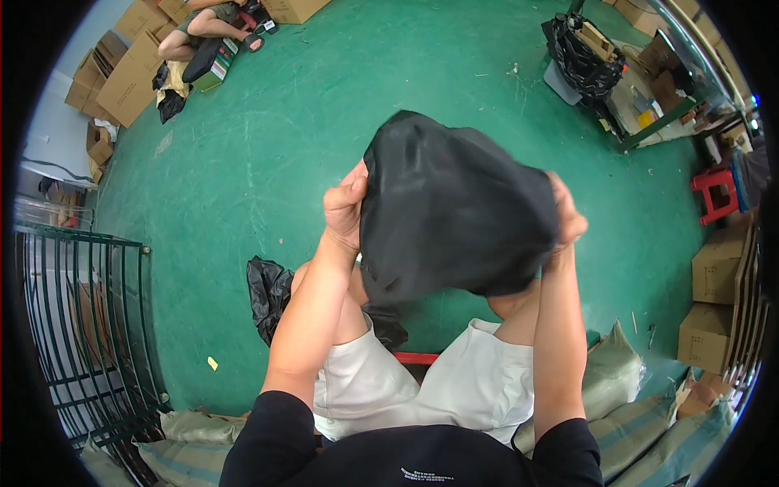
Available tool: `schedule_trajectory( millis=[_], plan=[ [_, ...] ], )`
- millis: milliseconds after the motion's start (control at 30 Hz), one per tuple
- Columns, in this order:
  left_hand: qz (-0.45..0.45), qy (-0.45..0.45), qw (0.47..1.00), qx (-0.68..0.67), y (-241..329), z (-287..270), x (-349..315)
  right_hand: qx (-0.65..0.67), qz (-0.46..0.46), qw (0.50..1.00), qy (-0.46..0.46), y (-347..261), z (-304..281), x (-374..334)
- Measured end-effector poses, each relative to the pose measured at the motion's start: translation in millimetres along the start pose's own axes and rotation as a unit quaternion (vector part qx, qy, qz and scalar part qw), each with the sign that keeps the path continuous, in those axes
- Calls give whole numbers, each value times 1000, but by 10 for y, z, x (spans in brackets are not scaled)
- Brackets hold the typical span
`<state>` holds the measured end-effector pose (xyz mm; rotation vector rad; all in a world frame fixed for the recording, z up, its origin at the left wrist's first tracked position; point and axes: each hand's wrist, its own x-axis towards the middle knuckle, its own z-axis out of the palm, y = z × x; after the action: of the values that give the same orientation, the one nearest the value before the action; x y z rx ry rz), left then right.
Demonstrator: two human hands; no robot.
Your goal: Fitting black fabric covers over padded seat cushions or stool tops.
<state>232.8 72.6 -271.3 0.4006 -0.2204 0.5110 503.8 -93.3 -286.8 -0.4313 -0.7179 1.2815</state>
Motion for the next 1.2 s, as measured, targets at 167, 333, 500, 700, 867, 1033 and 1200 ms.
schedule_trajectory(
  millis=[167, 333, 500, 700, 867, 1033, 1200],
  plan=[
    [31, -2, 999, -25, -22, 112, -20, 117, 180, 956, 202, -95, -462, -388],
    [-117, 279, 953, 7, 132, -96, 17, -16, 121, 977, 177, -200, 90, -173],
    [3, 112, 993, -44, -228, -225, -412, 62, 165, 938, 297, -126, -21, -382],
    [33, 402, 906, 127, -1100, -565, -801, -49, 299, 828, 472, 47, 269, -480],
    [151, 343, 923, -84, -954, -158, -968, 147, 278, 852, 418, 3, 681, -537],
    [92, 263, 960, -36, -999, -1, -1202, 157, 312, 853, 388, 215, 585, -692],
    [36, 395, 880, 261, -567, -171, -593, 53, 273, 895, 348, 63, 577, -12]
  ],
)
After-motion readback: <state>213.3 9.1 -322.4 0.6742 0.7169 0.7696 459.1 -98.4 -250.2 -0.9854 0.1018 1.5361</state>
